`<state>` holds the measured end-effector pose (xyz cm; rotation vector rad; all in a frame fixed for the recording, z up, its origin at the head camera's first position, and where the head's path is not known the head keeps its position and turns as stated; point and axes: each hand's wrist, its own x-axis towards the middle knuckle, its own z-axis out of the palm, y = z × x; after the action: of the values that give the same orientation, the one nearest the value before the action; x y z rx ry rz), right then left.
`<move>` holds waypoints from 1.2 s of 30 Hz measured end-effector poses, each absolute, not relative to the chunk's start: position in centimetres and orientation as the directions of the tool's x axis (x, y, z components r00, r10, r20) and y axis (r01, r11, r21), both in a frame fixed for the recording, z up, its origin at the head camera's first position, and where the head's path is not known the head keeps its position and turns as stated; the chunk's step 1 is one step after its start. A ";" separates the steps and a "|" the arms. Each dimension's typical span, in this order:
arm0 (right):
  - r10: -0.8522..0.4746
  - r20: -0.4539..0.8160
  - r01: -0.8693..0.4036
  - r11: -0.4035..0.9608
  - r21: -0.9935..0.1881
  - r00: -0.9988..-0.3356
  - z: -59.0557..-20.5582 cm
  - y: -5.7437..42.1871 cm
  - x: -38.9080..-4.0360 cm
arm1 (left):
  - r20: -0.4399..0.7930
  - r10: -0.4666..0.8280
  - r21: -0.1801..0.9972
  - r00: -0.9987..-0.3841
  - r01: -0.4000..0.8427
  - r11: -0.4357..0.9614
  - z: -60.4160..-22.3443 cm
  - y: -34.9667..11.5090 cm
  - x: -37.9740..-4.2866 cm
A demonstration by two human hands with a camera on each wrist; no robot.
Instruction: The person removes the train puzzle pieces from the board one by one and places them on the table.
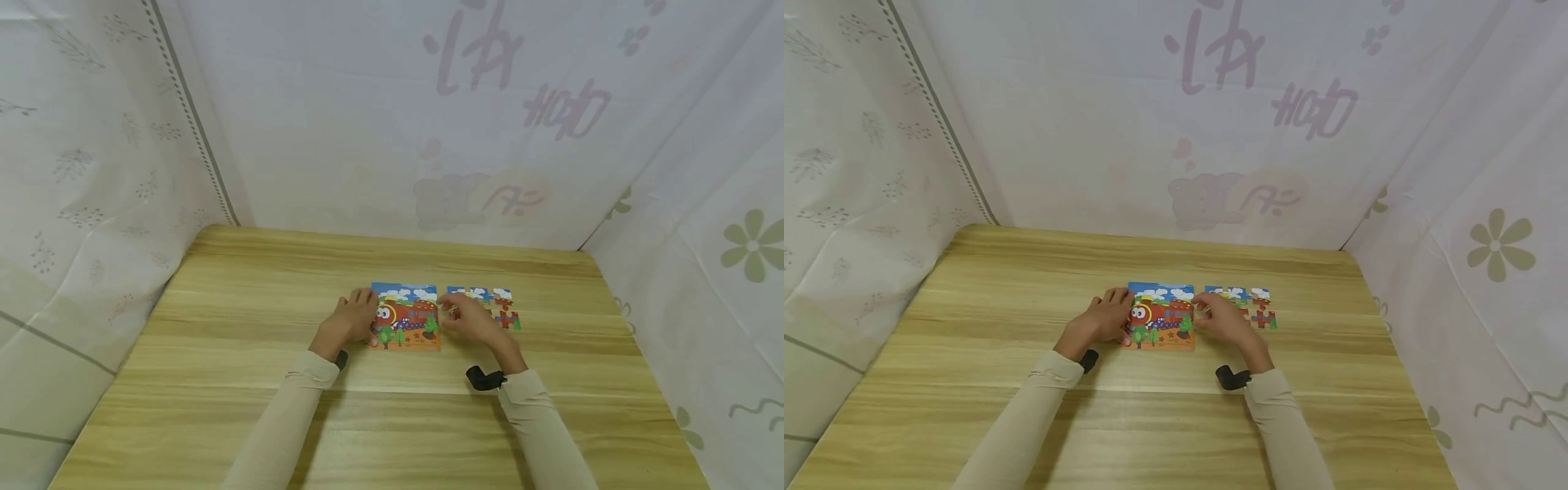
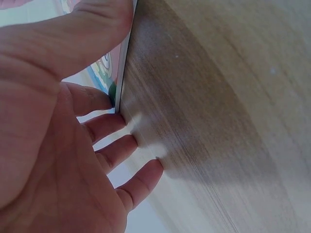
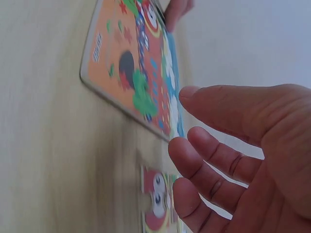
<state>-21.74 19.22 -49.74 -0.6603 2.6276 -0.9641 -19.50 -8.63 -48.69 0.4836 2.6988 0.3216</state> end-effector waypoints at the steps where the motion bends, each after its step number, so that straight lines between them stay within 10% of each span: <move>1: -0.506 -0.089 -0.329 0.673 -0.662 -0.858 -49.8 18.9 -21.7 | -0.324 0.374 0.286 -0.869 0.287 0.914 -48.7 -8.6 -19.5; 36: -0.699 -0.141 -0.488 0.615 -0.619 -0.701 -50.7 11.1 -20.2 | -0.346 0.371 0.262 -0.862 0.291 0.920 -48.9 -8.7 -19.9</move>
<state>-20.16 11.13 -50.66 -0.9501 2.4726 -0.7881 -19.93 -8.65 -48.94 0.4825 2.6847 0.2824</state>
